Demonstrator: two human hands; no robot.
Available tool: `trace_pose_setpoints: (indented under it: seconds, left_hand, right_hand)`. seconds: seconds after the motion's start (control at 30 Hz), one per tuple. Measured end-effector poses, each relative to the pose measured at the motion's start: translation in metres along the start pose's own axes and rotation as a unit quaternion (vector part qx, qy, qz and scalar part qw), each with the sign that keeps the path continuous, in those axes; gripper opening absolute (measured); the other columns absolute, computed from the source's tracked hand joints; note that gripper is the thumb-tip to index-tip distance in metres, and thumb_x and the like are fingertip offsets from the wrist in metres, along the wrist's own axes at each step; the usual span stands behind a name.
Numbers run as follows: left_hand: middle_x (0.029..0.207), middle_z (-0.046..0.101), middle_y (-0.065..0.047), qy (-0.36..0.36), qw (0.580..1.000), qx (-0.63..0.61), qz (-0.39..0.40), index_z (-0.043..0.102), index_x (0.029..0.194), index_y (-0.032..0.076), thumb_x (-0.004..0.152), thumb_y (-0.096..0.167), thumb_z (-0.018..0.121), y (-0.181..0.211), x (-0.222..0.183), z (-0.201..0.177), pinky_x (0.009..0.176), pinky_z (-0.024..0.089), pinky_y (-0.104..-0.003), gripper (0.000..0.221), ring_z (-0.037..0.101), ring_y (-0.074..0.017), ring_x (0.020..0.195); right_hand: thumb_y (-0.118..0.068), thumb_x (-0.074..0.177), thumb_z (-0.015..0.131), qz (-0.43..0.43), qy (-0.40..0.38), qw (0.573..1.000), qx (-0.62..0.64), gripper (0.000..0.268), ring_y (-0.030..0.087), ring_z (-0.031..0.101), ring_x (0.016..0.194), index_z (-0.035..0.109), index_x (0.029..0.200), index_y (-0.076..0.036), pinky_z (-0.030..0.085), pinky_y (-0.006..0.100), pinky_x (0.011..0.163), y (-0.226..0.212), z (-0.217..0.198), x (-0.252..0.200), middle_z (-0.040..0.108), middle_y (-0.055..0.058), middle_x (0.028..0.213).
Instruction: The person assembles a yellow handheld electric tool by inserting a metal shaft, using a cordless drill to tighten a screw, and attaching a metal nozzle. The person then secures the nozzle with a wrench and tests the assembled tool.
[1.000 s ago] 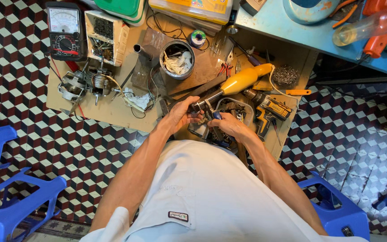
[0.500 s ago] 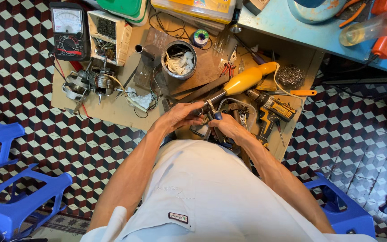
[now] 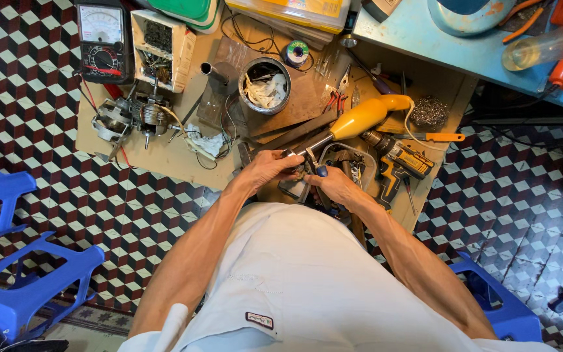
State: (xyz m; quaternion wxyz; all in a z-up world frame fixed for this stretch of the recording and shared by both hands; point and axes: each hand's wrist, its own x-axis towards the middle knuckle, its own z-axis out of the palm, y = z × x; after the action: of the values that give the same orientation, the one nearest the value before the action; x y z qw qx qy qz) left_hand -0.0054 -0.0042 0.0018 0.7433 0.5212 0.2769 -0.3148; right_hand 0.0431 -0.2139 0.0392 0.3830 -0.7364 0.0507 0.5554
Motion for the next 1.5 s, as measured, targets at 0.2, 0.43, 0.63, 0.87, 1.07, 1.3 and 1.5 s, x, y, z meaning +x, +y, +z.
trace_pose_setpoints:
  seconds: [0.2,0.43,0.63,0.87,1.07,1.3,1.5]
  left_hand:
    - [0.08,0.075,-0.006,0.039,0.989,0.123,0.069,0.076,0.104,-0.005,0.078,0.034,0.081,0.005,-0.006,0.005,0.062,0.053,-0.023,0.047,0.066,-0.0094,0.069]
    - [0.085,0.077,-0.01,0.11,0.949,0.272,0.113,0.069,0.123,0.002,0.075,0.036,0.082,0.01,-0.014,0.013,0.07,0.056,-0.028,0.06,0.074,-0.0155,0.077]
    - [0.087,0.077,-0.014,0.127,0.943,0.262,0.162,0.064,0.129,-0.002,0.076,0.033,0.08,0.0,-0.016,0.017,0.071,0.059,-0.032,0.065,0.075,-0.0168,0.078]
    - [0.093,0.073,-0.013,0.096,0.994,-0.008,0.055,0.057,0.126,-0.01,0.084,0.039,0.077,-0.021,0.007,0.015,0.063,0.064,-0.029,0.067,0.072,-0.0164,0.075]
    - [0.089,0.072,-0.013,0.075,0.995,-0.038,0.05,0.065,0.117,-0.009,0.086,0.043,0.075,-0.029,0.014,0.011,0.06,0.063,-0.028,0.061,0.071,-0.0161,0.071]
    - [0.084,0.07,-0.011,0.073,0.996,-0.031,0.029,0.07,0.109,-0.004,0.085,0.045,0.074,-0.02,0.01,0.012,0.06,0.063,-0.029,0.055,0.071,-0.017,0.068]
    - [0.083,0.072,-0.01,0.071,0.997,-0.027,0.003,0.071,0.109,-0.003,0.085,0.048,0.073,-0.011,0.0,0.014,0.063,0.064,-0.027,0.057,0.072,-0.0147,0.069]
  right_hand:
    - [-0.036,0.095,0.065,-0.006,0.012,0.999,-0.042,0.032,0.015,0.059,0.066,0.066,0.085,-0.005,0.047,0.033,0.065,-0.002,0.0,-0.001,0.065,0.005,0.073]
    - [-0.038,0.096,0.064,0.025,0.01,0.999,-0.046,0.036,0.017,0.057,0.063,0.064,0.084,-0.005,0.043,0.034,0.063,-0.009,0.0,-0.005,0.064,0.006,0.067]
    - [-0.037,0.095,0.065,0.017,0.011,0.999,-0.037,0.035,0.017,0.059,0.063,0.065,0.082,-0.004,0.044,0.034,0.062,-0.007,-0.001,-0.005,0.065,0.007,0.067]
    - [-0.035,0.095,0.066,0.003,0.018,1.0,-0.009,0.035,0.017,0.061,0.062,0.064,0.081,-0.004,0.047,0.033,0.061,-0.002,0.002,-0.004,0.065,0.005,0.068]
    - [-0.035,0.096,0.066,-0.008,0.01,1.0,0.01,0.034,0.016,0.06,0.062,0.063,0.084,-0.004,0.047,0.032,0.06,-0.001,0.003,-0.003,0.064,0.006,0.069]
    - [-0.036,0.096,0.065,0.01,0.006,1.0,0.016,0.036,0.017,0.06,0.061,0.064,0.083,-0.003,0.048,0.034,0.06,0.001,0.002,0.0,0.064,0.005,0.068]
    - [-0.037,0.096,0.066,-0.03,0.015,0.999,-0.025,0.035,0.015,0.06,0.065,0.068,0.085,-0.004,0.047,0.032,0.061,0.006,0.002,0.003,0.067,0.005,0.071]
